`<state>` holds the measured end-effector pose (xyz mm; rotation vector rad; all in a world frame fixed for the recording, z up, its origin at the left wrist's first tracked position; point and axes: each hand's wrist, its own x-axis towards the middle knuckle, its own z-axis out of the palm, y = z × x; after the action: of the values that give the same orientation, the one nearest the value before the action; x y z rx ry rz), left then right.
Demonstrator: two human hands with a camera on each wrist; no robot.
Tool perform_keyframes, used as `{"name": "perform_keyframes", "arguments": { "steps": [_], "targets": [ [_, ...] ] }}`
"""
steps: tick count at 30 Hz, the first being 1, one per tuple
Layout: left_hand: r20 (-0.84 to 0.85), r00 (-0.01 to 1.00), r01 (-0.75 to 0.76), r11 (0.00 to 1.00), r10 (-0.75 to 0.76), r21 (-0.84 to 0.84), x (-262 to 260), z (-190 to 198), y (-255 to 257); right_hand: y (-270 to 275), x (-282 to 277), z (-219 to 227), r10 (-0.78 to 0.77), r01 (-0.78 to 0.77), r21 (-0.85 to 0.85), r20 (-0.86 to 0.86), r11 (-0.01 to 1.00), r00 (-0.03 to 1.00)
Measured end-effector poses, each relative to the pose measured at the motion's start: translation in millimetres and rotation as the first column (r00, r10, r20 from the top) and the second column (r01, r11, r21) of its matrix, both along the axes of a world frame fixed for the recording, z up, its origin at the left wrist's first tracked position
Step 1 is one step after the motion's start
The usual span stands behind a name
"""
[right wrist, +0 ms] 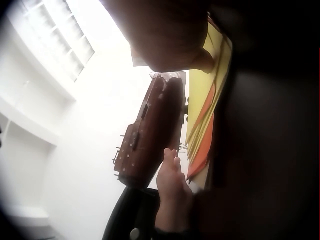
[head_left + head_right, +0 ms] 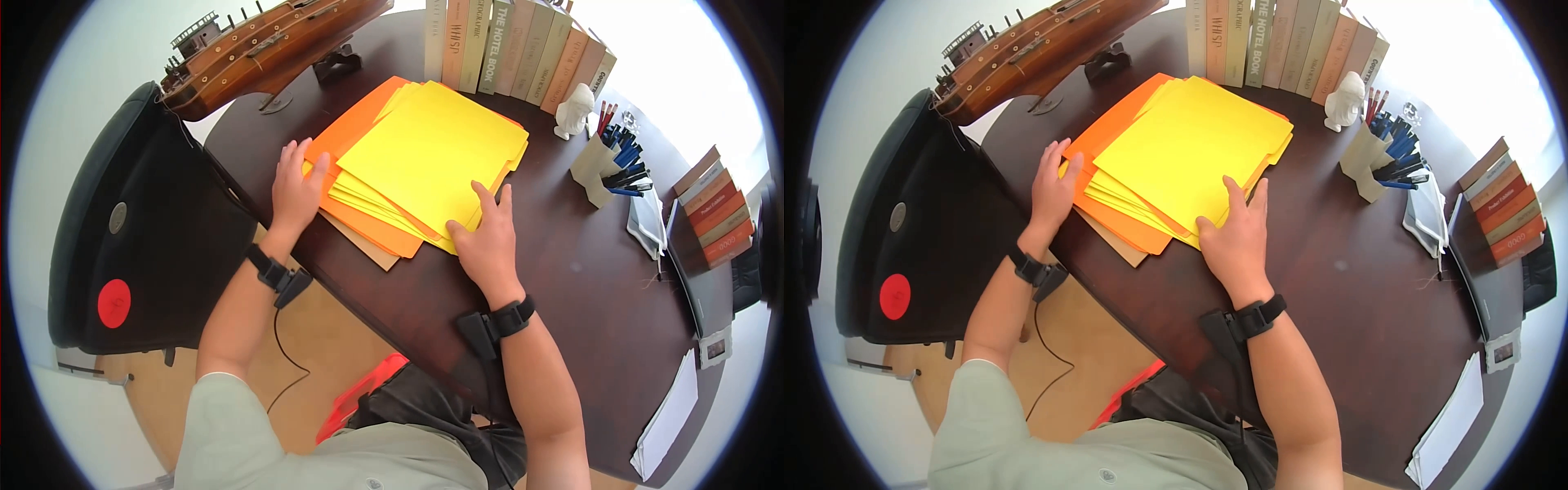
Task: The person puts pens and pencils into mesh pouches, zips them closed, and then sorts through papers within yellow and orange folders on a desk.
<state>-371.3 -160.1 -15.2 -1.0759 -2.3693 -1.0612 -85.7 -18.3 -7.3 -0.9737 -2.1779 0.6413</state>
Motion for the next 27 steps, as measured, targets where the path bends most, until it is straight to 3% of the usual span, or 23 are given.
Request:
{"name": "perform_keyframes", "arguments": {
  "steps": [3,4,7,11,13,17,19,21,23,26,27],
  "targets": [
    [0.317,0.94,0.109,0.992,-0.123,0.062,-28,17,0,2,3,5,0.018,-0.017,-0.049,0.024,0.999,1.0],
    [0.471,0.867,0.121,0.986,-0.161,0.114,-35,16,2,4,2,4,0.028,-0.028,-0.056,0.011,0.998,1.0],
    [0.537,0.801,0.213,0.964,-0.264,0.156,-47,0,6,3,-1,10,0.118,-0.126,-0.111,-0.079,0.986,0.99],
    [0.502,0.832,0.229,0.97,-0.237,0.078,-36,-3,0,-7,-11,8,0.114,-0.121,-0.12,-0.057,0.985,0.992],
    [0.326,0.92,0.243,0.969,-0.217,-0.041,-29,-6,-5,-16,-11,16,0.145,-0.15,-0.19,-0.042,0.97,0.989],
    [0.18,0.969,0.189,0.977,-0.169,-0.102,-17,-12,-8,-16,-13,6,0.153,-0.157,-0.115,-0.039,0.981,0.987],
    [0.206,0.966,0.174,0.983,-0.159,-0.055,-16,-13,-6,-10,-12,3,0.161,-0.166,-0.107,-0.054,0.98,0.985],
    [0.126,0.984,0.136,0.987,-0.125,-0.086,-10,-10,-6,-11,-11,6,0.154,-0.162,-0.105,-0.079,0.981,0.985],
    [0.131,0.985,0.127,0.988,-0.116,-0.086,-2,-6,-6,-2,-11,1,0.218,-0.249,-0.17,-0.182,0.953,0.959],
    [0.185,0.976,0.138,0.986,-0.119,-0.094,2,-2,-8,8,-21,-17,0.095,-0.212,-0.343,-0.329,0.915,0.94],
    [0.191,0.974,0.143,0.985,-0.123,-0.092,1,-2,-9,4,-22,-9,0.082,-0.174,-0.334,-0.272,0.926,0.959]
  ]
}}
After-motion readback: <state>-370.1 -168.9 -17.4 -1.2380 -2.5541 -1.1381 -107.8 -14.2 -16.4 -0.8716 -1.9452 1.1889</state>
